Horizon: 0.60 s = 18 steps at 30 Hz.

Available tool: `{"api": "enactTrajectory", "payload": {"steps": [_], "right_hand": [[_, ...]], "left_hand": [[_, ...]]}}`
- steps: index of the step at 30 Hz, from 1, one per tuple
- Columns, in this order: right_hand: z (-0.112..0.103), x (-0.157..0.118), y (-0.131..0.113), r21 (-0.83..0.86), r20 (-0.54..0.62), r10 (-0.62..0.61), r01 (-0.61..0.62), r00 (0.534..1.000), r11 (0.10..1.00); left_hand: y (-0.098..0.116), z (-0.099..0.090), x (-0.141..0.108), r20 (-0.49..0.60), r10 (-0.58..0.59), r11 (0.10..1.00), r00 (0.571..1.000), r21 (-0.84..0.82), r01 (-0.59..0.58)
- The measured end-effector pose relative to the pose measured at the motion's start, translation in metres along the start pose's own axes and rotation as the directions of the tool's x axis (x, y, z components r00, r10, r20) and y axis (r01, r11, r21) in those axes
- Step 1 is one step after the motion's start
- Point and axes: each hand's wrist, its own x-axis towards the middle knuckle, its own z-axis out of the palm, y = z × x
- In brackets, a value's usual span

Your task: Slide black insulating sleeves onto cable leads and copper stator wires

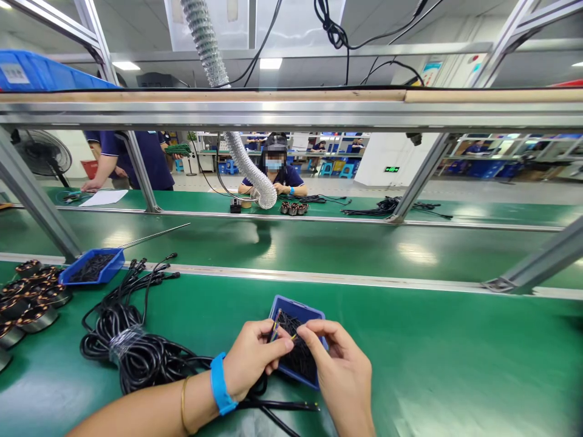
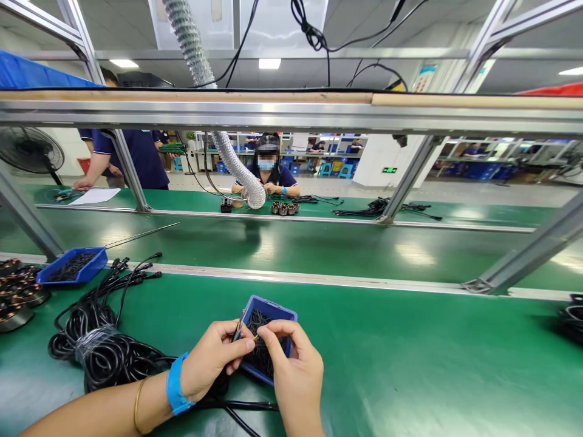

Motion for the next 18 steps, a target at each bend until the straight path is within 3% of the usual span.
{"api": "enactTrajectory", "payload": {"steps": [13,16,18], "right_hand": [[0.0004,-0.0003,0.0004,-0.12,0.017,-0.159,0.16,0.987,0.98],[-0.0003,-0.0003,-0.001,-0.185,0.088,-0.318,0.329,0.944,0.926],[-0.0038,-0.0008,0.0004,-0.21,0.153,-0.449,0.473,0.88,0.856]], "left_hand": [[0.002,-0.0001,0.0006,0.011,0.001,1.0,1.0,-0.025,0.0],[0.0005,-0.0006,0.0009,0.008,0.005,0.999,1.0,-0.035,-0.005],[-0.0013,0.0002,0.0001,-0.019,0.003,0.999,1.0,-0.048,-0.004]]}}
